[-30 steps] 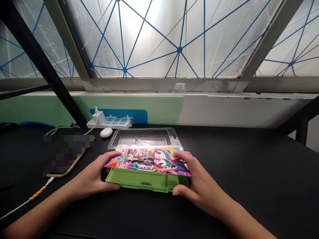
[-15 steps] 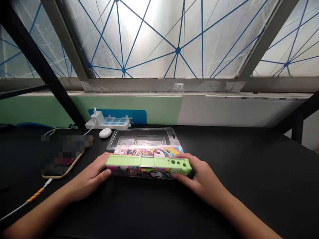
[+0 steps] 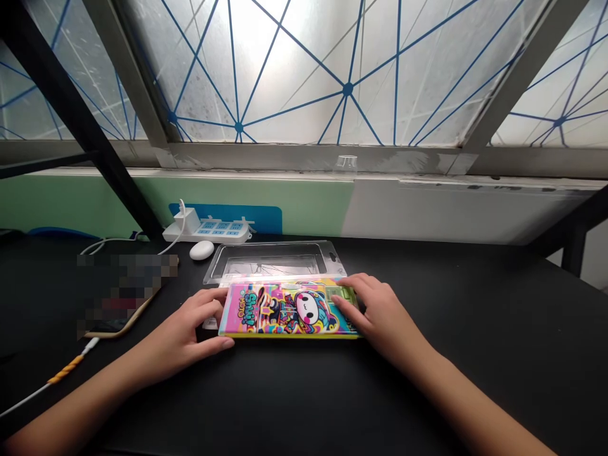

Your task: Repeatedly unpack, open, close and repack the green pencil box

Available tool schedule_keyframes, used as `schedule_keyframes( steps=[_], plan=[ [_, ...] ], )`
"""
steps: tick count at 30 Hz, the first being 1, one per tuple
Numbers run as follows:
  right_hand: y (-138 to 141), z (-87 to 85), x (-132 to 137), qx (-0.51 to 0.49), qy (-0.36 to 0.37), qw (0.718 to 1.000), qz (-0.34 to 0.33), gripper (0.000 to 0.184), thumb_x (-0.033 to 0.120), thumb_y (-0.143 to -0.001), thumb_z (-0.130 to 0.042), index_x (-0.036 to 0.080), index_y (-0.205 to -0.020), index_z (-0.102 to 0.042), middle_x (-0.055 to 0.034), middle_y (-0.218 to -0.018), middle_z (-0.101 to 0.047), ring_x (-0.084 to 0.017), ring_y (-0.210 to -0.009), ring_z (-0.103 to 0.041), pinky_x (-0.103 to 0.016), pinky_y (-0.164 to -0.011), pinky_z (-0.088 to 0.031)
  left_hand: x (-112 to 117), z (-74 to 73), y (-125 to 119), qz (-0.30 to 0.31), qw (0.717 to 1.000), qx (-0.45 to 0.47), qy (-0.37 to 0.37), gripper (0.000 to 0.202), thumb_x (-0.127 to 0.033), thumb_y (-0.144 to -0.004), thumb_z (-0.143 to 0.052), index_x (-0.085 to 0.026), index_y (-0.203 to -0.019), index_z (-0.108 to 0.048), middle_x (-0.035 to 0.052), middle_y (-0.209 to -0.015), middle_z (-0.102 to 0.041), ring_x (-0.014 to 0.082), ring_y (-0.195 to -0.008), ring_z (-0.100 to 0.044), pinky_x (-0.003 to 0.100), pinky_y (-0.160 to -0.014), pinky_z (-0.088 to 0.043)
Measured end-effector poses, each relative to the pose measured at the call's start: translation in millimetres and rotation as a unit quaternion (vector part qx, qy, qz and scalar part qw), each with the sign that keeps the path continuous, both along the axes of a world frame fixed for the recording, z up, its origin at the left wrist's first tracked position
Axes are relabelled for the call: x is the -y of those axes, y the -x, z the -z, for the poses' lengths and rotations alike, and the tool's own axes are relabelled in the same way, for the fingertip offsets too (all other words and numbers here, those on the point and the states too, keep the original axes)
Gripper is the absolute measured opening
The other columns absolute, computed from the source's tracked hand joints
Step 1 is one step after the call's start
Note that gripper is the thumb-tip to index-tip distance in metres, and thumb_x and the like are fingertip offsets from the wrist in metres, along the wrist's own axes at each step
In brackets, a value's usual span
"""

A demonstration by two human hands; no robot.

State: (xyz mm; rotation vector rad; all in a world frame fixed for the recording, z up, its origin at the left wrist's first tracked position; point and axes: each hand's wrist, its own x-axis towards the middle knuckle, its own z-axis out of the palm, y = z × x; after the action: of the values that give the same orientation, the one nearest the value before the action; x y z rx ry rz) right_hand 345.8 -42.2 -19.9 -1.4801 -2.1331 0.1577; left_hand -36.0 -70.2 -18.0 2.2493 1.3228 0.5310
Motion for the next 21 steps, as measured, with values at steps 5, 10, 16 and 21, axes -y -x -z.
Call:
schedule_keyframes(
  steps=[5,10,16,21],
  plan=[
    [9,-6.8,1,0.097,-0.118,0.985,-0.077,0.024,0.038,-0.101,-0.052,0.024,-0.108,-0.071,-0.0085,-0.109,-0.078,-0.028,-0.097,-0.071,-0.045,-0.088,-0.048,1,3.9,0,0.004,1.000,0.005,-0.020,0.022,-0.046,-0.091,-0.071,-0.024,-0.094,-0.068,0.0092,-0.153,-0.052,0.0350,-0.140,-0.046,0.052,-0.113,-0.044],
    [53,-19.6,5,0.145,-0.103,0.978,-0.109,0.024,0.033,-0.102,-0.051,0.020,-0.114,-0.067,-0.0116,-0.113,-0.076,-0.029,-0.100,-0.068,-0.044,-0.088,-0.046,1,4.7,0,0.010,1.000,0.004,-0.025,0.021,-0.043,-0.092,-0.070,-0.024,-0.091,-0.062,0.0099,-0.151,-0.052,0.0341,-0.140,-0.046,0.051,-0.112,-0.045],
    [99,-16.8,-2,0.128,-0.066,0.983,-0.112,0.021,0.027,-0.100,-0.050,0.018,-0.109,-0.067,-0.0122,-0.103,-0.070,-0.029,-0.093,-0.062,-0.045,-0.082,-0.049,1,0.4,3,-0.026,0.999,0.042,0.016,0.026,-0.044,-0.091,-0.071,-0.026,-0.103,-0.057,0.0107,-0.152,-0.052,0.0327,-0.141,-0.049,0.050,-0.114,-0.043],
    [102,-8.9,-8,0.068,-0.066,0.989,-0.114,0.016,0.023,-0.099,-0.051,0.020,-0.106,-0.065,-0.0111,-0.101,-0.066,-0.028,-0.093,-0.061,-0.044,-0.081,-0.052,-1,1.0,5,-0.073,0.992,0.076,0.068,0.052,-0.048,-0.081,-0.080,-0.030,-0.120,-0.051,0.0087,-0.138,-0.065,0.0334,-0.131,-0.060,0.046,-0.107,-0.049]
  ],
)
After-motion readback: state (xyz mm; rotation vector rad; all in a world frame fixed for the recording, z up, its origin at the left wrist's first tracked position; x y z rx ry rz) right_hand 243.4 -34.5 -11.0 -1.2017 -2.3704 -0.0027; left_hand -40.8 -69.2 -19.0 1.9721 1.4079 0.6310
